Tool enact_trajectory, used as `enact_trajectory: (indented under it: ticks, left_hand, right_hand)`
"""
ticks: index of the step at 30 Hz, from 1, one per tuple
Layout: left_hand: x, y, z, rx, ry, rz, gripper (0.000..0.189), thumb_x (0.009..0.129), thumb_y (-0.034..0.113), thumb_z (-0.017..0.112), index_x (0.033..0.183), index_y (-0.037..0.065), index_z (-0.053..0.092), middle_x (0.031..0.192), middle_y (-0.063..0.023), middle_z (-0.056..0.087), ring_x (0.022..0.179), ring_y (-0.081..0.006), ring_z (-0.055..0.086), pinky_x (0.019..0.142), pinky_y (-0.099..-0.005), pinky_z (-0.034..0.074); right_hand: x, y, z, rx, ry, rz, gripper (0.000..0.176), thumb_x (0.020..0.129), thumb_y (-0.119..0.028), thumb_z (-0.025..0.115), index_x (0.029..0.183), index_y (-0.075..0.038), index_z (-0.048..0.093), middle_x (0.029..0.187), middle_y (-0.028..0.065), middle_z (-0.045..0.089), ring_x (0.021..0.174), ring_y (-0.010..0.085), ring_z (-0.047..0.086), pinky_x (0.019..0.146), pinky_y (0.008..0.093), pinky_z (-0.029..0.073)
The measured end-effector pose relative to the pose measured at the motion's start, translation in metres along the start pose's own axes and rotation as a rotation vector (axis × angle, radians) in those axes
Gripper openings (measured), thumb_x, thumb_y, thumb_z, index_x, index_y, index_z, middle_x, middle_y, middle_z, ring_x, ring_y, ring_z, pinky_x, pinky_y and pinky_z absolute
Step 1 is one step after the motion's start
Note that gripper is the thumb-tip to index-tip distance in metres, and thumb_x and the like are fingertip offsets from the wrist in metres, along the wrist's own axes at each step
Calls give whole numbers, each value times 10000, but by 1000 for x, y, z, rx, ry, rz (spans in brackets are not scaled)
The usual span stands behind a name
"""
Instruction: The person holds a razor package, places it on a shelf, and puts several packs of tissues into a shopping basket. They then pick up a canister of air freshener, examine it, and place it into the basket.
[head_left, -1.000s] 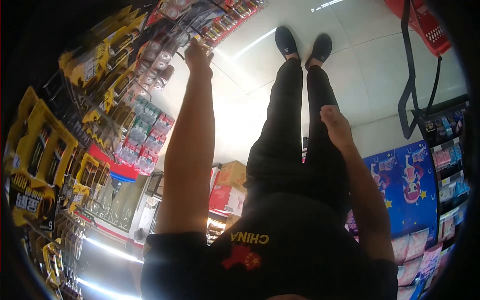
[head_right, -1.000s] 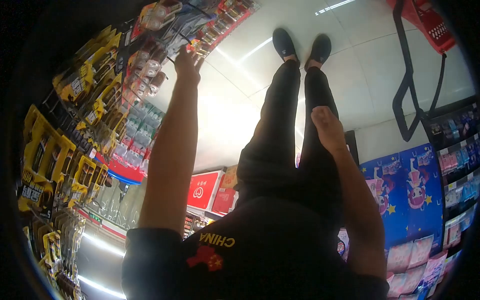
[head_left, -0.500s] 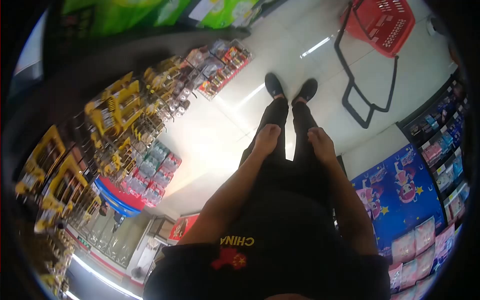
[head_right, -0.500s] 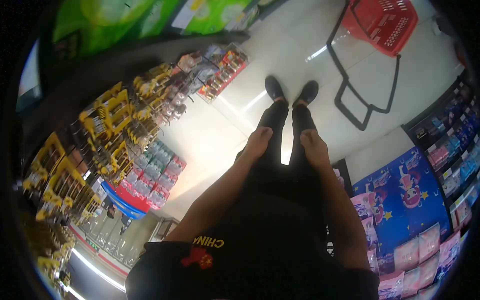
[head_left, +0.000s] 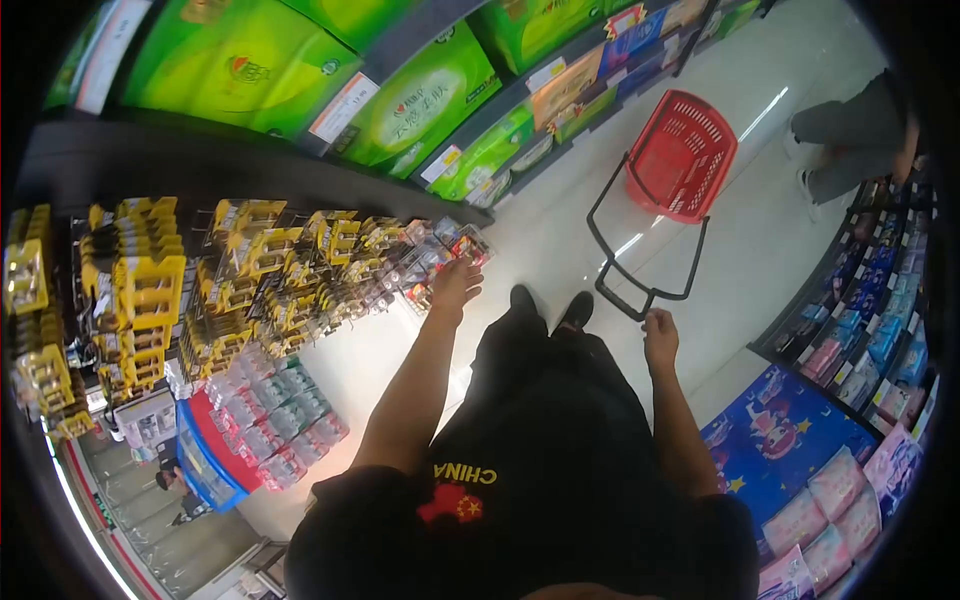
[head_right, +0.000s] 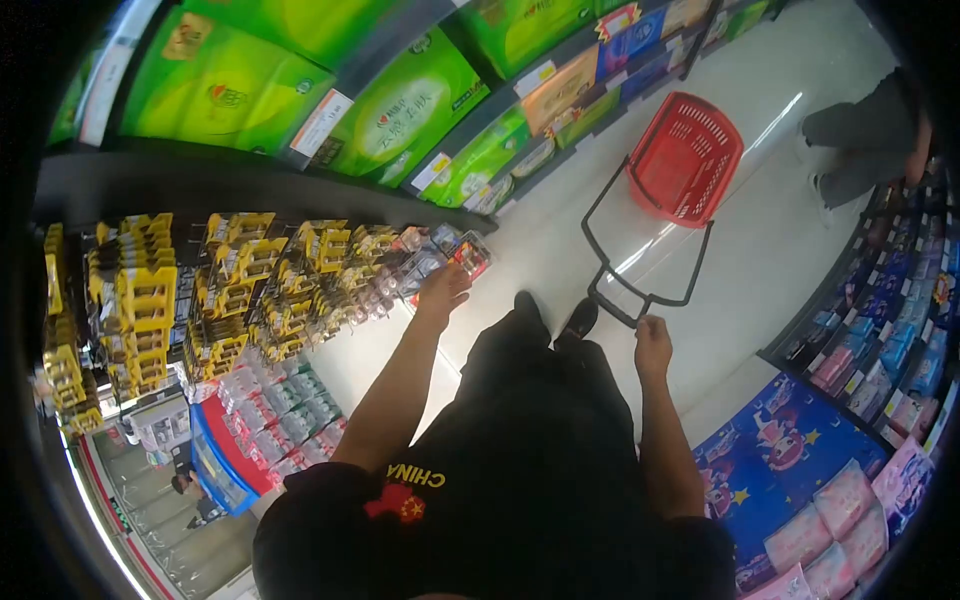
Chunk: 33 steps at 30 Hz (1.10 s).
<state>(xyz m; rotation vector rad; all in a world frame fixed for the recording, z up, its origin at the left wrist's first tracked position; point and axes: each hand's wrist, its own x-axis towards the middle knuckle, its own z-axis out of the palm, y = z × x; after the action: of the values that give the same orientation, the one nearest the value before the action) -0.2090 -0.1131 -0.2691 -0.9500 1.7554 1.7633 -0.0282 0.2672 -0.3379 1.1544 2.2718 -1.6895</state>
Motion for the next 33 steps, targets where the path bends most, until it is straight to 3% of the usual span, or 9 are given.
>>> enact_trajectory:
  ticks: [4, 10, 12, 18, 23, 24, 27, 31, 33]
  left_hand:
    - [-6, 21, 16, -146, -24, 58, 371, 908, 360, 590, 1133, 65, 590, 1019, -95, 642, 899, -210, 638, 778, -359, 520]
    - [-41, 100, 28, -356, -67, 203, 455, 908, 381, 610, 1199, 41, 530, 1018, -105, 646, 878, -191, 636, 707, -326, 513]
    - [-43, 133, 27, -420, -50, 249, 455, 918, 385, 598, 1202, 36, 527, 1013, -108, 647, 882, -191, 638, 694, -319, 510]
    - [-56, 225, 37, -576, -41, 422, 458, 961, 404, 531, 1216, 23, 530, 1005, -99, 656, 870, -184, 643, 725, -315, 496]
    - [-61, 270, 47, -574, -263, 482, 404, 980, 380, 504, 1183, 35, 558, 981, -86, 661, 848, -173, 646, 692, -287, 502]
    - [-70, 279, 50, -530, -306, 486, 394, 982, 376, 502, 1175, 38, 564, 977, -85, 660, 844, -171, 646, 686, -283, 503]
    - [-104, 303, 55, -432, -396, 631, 342, 997, 327, 476, 1138, 31, 576, 968, -86, 656, 866, -180, 635, 716, -295, 495]
    - [-135, 328, 50, -354, -352, 831, 335, 1003, 280, 459, 1156, 5, 573, 995, -109, 657, 872, -193, 630, 729, -307, 492]
    - [-147, 338, 45, -355, -327, 935, 312, 990, 234, 483, 1163, -9, 574, 1028, -126, 650, 891, -193, 625, 740, -307, 493]
  right_hand:
    - [-9, 27, -22, 92, -112, 256, 277, 932, -271, 549, 1088, -45, 589, 919, 67, 639, 756, 170, 630, 595, 292, 481]
    - [-19, 56, -38, 78, -186, 414, 337, 908, -310, 574, 1075, -17, 581, 906, 116, 647, 739, 206, 647, 545, 312, 485]
    - [-11, 62, -36, 149, -189, 445, 324, 884, -294, 610, 1075, -35, 574, 850, 85, 626, 636, 176, 610, 477, 294, 449]
    - [34, 45, -39, 1, -278, 150, 314, 900, -268, 598, 1106, -36, 549, 862, 93, 608, 640, 171, 601, 465, 278, 441]
    - [63, -28, -29, 190, -113, 253, 253, 901, -212, 594, 1078, -38, 544, 903, 97, 615, 606, 142, 585, 411, 249, 407]
    - [71, -37, -24, 93, -78, 261, 307, 887, -232, 611, 1108, -24, 563, 993, 155, 644, 691, 226, 640, 521, 333, 503]
    - [78, -66, -10, -596, 7, -68, 493, 865, -378, 624, 1220, -42, 562, 1146, 221, 640, 1035, 379, 622, 887, 431, 504]
    - [100, -56, 16, -753, -313, -59, 569, 841, -400, 641, 1246, -6, 567, 1223, 259, 600, 1148, 394, 582, 961, 435, 461]
    - [110, -51, 24, -636, -493, -79, 579, 841, -413, 643, 1253, -13, 562, 1197, 255, 618, 1145, 384, 588, 963, 431, 460]
